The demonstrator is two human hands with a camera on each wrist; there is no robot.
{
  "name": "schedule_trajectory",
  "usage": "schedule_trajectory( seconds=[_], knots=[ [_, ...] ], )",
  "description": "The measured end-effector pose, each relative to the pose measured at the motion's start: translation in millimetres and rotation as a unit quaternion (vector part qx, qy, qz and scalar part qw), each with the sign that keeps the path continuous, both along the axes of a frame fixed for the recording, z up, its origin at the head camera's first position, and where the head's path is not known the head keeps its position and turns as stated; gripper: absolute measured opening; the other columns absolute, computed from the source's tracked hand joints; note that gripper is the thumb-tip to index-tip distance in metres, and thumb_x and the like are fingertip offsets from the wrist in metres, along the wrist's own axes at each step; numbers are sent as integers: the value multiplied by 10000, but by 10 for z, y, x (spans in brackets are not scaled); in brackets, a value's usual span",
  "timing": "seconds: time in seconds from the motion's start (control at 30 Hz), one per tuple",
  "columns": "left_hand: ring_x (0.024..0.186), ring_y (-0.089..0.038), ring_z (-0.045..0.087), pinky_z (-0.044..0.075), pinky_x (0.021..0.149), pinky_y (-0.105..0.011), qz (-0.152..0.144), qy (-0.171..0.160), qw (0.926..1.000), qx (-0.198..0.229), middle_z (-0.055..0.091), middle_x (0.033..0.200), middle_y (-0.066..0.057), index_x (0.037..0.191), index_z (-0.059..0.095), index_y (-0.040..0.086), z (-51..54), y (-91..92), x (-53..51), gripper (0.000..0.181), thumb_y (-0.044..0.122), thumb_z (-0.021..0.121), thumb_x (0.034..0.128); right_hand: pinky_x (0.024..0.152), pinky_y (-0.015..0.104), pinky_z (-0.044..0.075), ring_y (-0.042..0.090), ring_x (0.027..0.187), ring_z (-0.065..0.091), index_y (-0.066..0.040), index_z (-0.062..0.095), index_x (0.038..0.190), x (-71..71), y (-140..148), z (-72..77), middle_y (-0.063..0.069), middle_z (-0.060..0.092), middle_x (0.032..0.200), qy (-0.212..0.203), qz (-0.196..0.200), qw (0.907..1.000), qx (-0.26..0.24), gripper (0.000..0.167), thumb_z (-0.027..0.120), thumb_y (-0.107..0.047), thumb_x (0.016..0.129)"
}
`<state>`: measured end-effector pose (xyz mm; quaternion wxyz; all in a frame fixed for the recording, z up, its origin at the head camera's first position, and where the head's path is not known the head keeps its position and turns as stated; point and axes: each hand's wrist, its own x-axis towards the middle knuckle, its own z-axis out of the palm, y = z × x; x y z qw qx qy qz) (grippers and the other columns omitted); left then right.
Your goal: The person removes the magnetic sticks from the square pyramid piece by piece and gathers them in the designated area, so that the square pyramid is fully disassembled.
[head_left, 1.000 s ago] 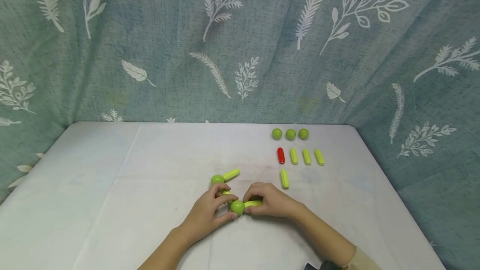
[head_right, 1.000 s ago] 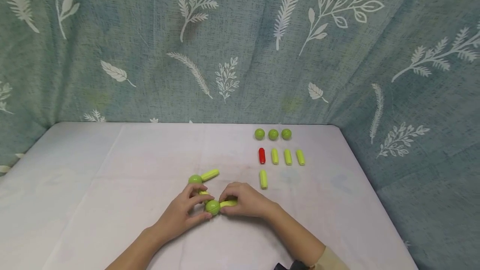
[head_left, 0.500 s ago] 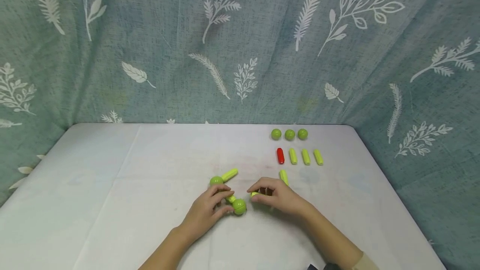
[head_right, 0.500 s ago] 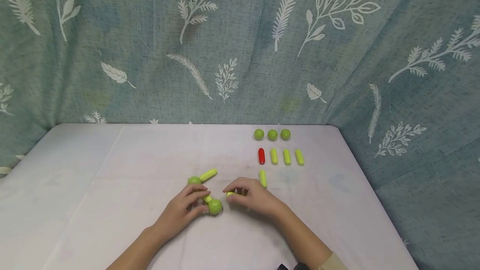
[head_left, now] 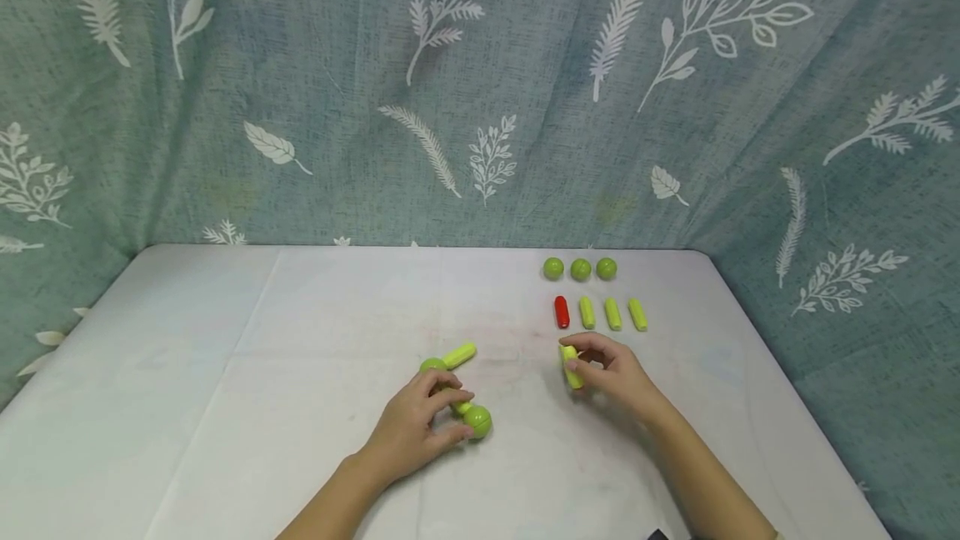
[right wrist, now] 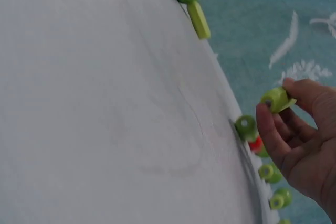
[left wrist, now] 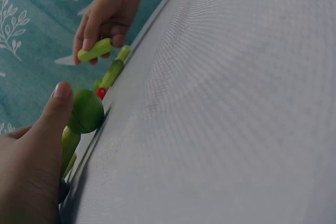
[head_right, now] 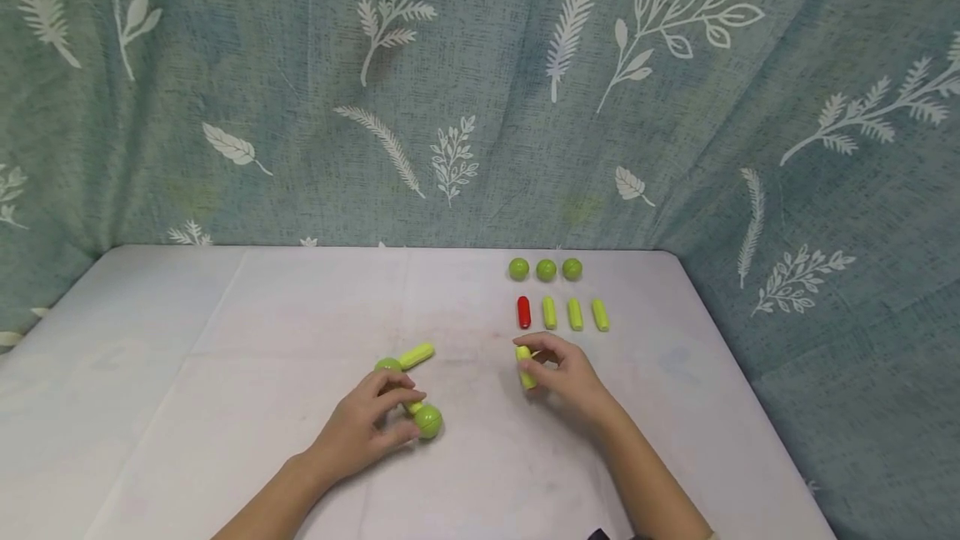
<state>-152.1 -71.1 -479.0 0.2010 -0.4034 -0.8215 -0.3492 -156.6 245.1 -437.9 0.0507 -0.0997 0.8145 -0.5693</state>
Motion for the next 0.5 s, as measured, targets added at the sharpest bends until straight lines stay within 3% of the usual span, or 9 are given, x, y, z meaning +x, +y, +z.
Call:
schedule_trajectory(
  seconds=[0.2, 0.33, 0.5],
  knots=[
    [961, -113, 525, 484, 786, -305, 209, -111, 9996, -163, 552, 1060, 27, 920, 642, 152, 6, 7, 19, 533, 542, 823, 605, 619, 272, 545, 155, 798, 557, -5, 587, 1193, -98, 174, -74, 141, 566, 1044, -163, -824, 9964, 67, 331, 658, -92, 881],
    [996, -113, 501, 469, 813, -302, 136, -185, 9994, -257, 534, 1086, 36, 924, 622, 169, -4, 1, 21, 525, 577, 790, 639, 617, 264, 547, 165, 774, 558, -16, 585, 1210, -132, 219, -119, 160, 564, 1060, -261, -1162, 9924, 315, 345, 656, -105, 884],
    [1013, -121, 489, 468, 841, -329, -82, -82, 9996, -267, 521, 1098, 25, 924, 606, 198, -11, -6, 16, 407, 505, 776, 717, 608, 216, 515, 185, 819, 539, -84, 620, 1197, -169, 244, -155, 113, 586, 1020, -258, -1593, 9819, 986, 341, 683, -159, 870]
  ],
)
